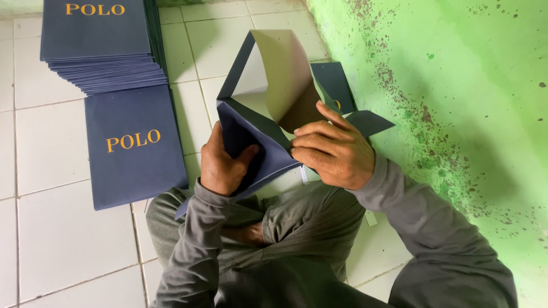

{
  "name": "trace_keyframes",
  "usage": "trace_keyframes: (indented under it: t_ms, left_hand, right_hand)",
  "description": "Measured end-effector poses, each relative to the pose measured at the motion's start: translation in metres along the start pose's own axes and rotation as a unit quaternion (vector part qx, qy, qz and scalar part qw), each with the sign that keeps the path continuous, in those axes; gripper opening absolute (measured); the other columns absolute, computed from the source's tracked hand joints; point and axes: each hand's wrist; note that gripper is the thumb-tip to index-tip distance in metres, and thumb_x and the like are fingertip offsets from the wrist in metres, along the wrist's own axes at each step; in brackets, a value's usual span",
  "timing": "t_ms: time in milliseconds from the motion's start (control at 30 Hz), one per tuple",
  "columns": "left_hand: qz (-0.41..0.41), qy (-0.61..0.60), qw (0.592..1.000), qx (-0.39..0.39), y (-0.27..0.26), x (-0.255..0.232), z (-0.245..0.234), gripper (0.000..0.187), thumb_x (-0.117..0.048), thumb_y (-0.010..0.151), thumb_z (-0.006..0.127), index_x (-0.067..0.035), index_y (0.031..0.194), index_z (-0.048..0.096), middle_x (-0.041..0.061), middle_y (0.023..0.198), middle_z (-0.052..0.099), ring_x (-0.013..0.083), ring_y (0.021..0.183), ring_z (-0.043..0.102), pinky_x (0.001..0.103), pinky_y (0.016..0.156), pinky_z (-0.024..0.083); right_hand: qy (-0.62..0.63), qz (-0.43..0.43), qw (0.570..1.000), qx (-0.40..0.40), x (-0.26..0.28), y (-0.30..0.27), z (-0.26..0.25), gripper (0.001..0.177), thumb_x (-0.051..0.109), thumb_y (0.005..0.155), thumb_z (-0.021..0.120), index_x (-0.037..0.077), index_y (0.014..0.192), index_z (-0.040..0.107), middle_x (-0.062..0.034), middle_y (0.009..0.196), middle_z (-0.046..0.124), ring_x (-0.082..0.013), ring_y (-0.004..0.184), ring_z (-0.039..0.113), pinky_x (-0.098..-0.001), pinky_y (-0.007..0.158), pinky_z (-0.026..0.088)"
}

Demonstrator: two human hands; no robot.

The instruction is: Folding the bottom of pre-printed paper bags to create a flat base.

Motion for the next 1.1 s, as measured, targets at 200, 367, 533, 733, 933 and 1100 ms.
trace_keyframes:
  t_ms: [200,367,533,733,933,1100]
  left_hand:
    - [-0.018,-0.006,1.000,-0.003,-0.004,-0.006,-0.006,0.063,-0.018,0.088,0.079,-0.014,0.144,0.050,0.024,0.112,0.074,0.0494,0.106,0.069,0.056,0.087,0.054]
    - [0.093,-0.001,0.995,-0.044,-0.025,0.003,0.007,0.087,0.005,0.088,0.071,-0.008,0.162,0.027,0.032,0.126,0.068,0.0492,0.118,0.064,0.057,0.089,0.055]
    - [0.219,0.033,0.971,-0.089,-0.026,0.008,0.012,0.064,0.007,0.092,0.064,-0.010,0.153,0.051,0.025,0.117,0.070,0.0471,0.106,0.070,0.049,0.071,0.060]
    - [0.210,0.018,0.976,-0.049,-0.021,-0.003,0.005,0.056,0.006,0.082,0.074,-0.017,0.133,0.069,0.012,0.104,0.068,0.0390,0.093,0.074,0.045,0.072,0.061]
    - [0.221,-0.035,0.975,-0.001,-0.026,0.004,0.004,0.079,0.014,0.089,0.063,-0.004,0.160,0.033,0.024,0.098,0.073,0.0412,0.086,0.076,0.048,0.064,0.056]
    - [0.231,-0.113,0.966,0.017,-0.026,-0.002,0.005,0.086,0.015,0.090,0.065,0.003,0.162,0.019,0.026,0.114,0.075,0.0397,0.094,0.078,0.043,0.076,0.061]
  right_hand:
    - [0.017,0.050,0.993,0.104,0.014,0.002,-0.023,0.019,0.019,0.101,0.062,0.010,0.117,0.066,-0.0112,0.122,0.072,-0.0303,0.100,0.071,-0.0627,0.112,0.036]
    - [0.036,0.088,0.974,0.207,0.018,-0.005,-0.032,0.066,0.013,0.085,0.075,0.002,0.147,0.052,-0.0172,0.118,0.073,-0.0346,0.101,0.069,-0.0656,0.111,0.034]
    - [0.063,0.113,0.956,0.263,0.015,-0.007,-0.030,0.083,0.012,0.078,0.080,0.008,0.154,0.048,-0.0097,0.116,0.074,-0.0307,0.105,0.067,-0.0664,0.113,0.030]
    - [0.092,0.109,0.943,0.301,0.023,0.001,-0.024,0.080,0.006,0.074,0.080,0.016,0.149,0.054,-0.0084,0.138,0.067,-0.0324,0.106,0.065,-0.0676,0.112,0.030]
    - [0.064,0.079,0.940,0.324,0.020,-0.001,-0.016,0.060,0.008,0.081,0.071,0.019,0.139,0.061,-0.0043,0.135,0.068,-0.0321,0.108,0.063,-0.0685,0.112,0.030]
    - [0.006,0.026,0.968,0.250,0.000,-0.005,-0.014,0.032,0.025,0.092,0.071,0.015,0.122,0.073,-0.0068,0.102,0.077,-0.0264,0.093,0.071,-0.0620,0.116,0.032]
Point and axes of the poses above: each hand's wrist, its own y-axis towards the middle knuckle, its own z-axis out of the palm, x = y × z
